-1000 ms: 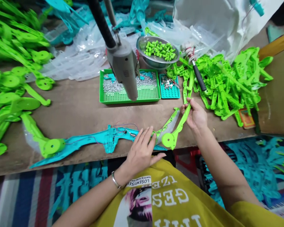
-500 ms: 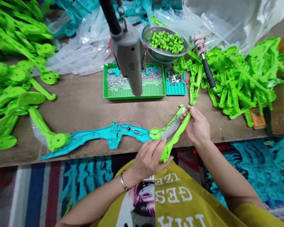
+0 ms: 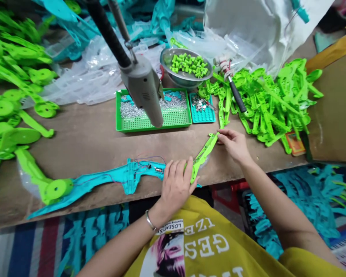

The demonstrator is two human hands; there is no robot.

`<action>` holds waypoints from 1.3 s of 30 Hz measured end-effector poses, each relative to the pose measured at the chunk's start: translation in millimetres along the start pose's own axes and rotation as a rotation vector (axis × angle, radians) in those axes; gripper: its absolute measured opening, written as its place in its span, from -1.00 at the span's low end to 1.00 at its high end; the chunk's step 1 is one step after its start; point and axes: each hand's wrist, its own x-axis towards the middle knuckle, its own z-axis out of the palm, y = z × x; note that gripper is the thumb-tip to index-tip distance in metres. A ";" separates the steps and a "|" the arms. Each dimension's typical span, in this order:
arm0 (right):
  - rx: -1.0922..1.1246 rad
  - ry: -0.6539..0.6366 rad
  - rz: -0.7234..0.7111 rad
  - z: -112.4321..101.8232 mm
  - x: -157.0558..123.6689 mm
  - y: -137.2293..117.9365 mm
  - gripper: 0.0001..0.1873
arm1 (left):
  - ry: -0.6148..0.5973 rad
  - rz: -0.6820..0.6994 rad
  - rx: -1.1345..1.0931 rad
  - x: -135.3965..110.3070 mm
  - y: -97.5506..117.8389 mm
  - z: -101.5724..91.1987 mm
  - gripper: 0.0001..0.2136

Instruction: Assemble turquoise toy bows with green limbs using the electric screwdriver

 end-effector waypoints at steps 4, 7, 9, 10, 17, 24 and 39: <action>-0.064 -0.021 -0.029 3.0 2.6 4.1 -0.57 | -0.024 -0.018 0.015 -2.2 -3.3 2.5 -0.48; -0.099 -0.036 -0.037 3.3 3.4 4.6 -0.55 | -0.021 -0.022 0.008 -2.6 -5.9 3.1 -0.49; -0.097 -0.050 -0.025 2.8 4.0 3.8 -0.54 | -0.004 -0.010 -0.010 -1.7 -7.3 2.8 -0.51; -0.089 -0.058 -0.016 2.4 4.3 3.1 -0.54 | 0.006 -0.004 -0.021 -1.1 -7.9 2.5 -0.53; -0.110 -0.106 0.016 -3.8 8.6 -0.3 -0.56 | 0.011 -0.002 -0.045 0.2 -9.4 2.0 -0.54; -0.166 -0.160 0.058 -6.6 17.7 -3.4 -0.51 | -0.072 -0.001 -0.021 -0.1 -10.0 2.4 -0.51; -0.199 -0.240 0.149 -3.9 27.4 -18.9 -0.60 | -0.275 0.043 -0.008 8.5 -11.6 -9.9 -0.43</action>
